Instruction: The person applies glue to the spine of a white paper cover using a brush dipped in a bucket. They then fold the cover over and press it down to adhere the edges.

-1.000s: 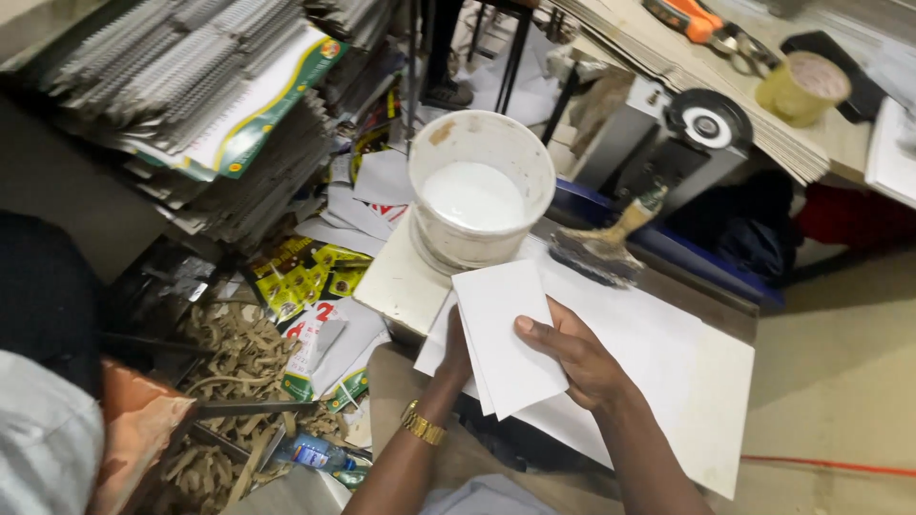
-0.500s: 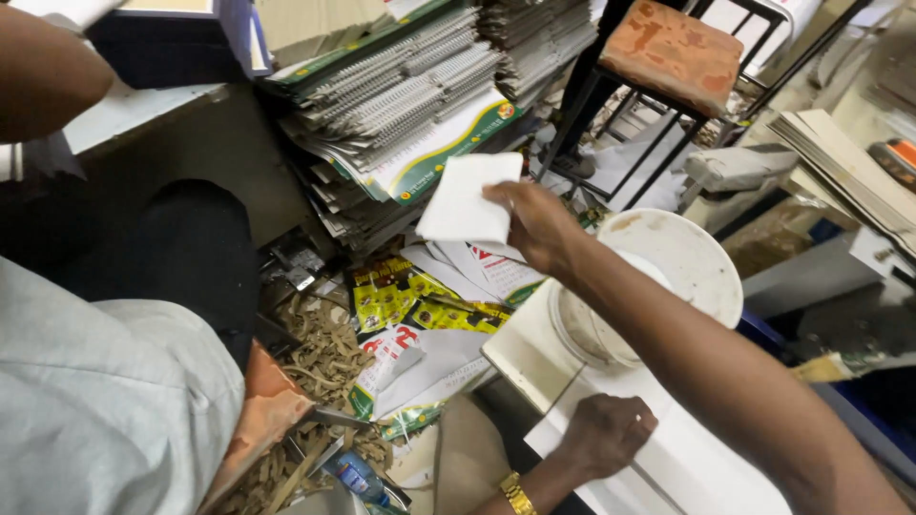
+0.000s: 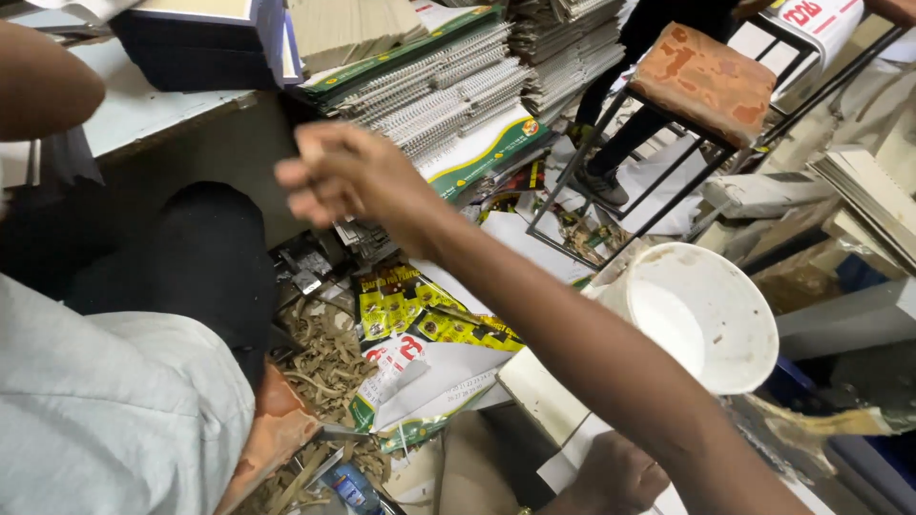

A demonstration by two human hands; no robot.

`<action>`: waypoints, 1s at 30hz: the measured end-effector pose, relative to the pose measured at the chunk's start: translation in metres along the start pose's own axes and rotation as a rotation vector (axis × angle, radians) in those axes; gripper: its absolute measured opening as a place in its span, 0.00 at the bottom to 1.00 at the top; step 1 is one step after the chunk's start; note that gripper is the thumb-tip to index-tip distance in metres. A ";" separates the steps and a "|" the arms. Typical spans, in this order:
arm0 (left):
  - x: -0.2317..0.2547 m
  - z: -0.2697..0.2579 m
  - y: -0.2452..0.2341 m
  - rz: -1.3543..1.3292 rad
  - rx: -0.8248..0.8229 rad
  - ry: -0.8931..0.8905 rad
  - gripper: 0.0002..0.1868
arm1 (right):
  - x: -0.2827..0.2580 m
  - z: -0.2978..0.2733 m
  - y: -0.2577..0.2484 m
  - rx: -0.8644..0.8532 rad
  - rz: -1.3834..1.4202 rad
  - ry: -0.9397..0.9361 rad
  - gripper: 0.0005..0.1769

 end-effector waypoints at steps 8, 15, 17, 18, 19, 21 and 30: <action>-0.101 0.000 -0.001 -0.091 -0.328 -0.224 0.18 | 0.136 -0.337 -0.037 0.126 0.046 0.078 0.26; -0.139 0.014 0.022 0.025 0.027 -0.025 0.18 | 0.177 -0.630 -0.075 1.059 0.020 0.025 0.27; -0.133 0.015 0.023 0.020 0.003 -0.031 0.19 | 0.180 -0.682 -0.066 1.215 0.019 0.003 0.27; -0.130 0.013 0.021 0.019 0.028 -0.073 0.20 | 0.182 -0.700 -0.060 1.277 0.024 -0.009 0.25; -0.128 0.015 0.014 0.026 0.061 -0.112 0.21 | 0.183 -0.714 -0.057 1.331 0.026 -0.029 0.23; -0.122 0.014 0.017 0.020 0.054 -0.110 0.20 | 0.166 -0.713 -0.051 1.415 0.018 0.042 0.22; -0.130 0.013 0.018 0.064 0.059 -0.121 0.19 | 0.087 -0.618 -0.166 1.254 -0.669 0.097 0.29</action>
Point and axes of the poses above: each hand's wrist, its own z-axis towards the middle knuckle, its own y-axis out of the palm, x = y × z, the point moved 7 cm from there along z, towards the middle knuckle, and after that the axes turned 13 degrees about -x, right-handed, at the moved point
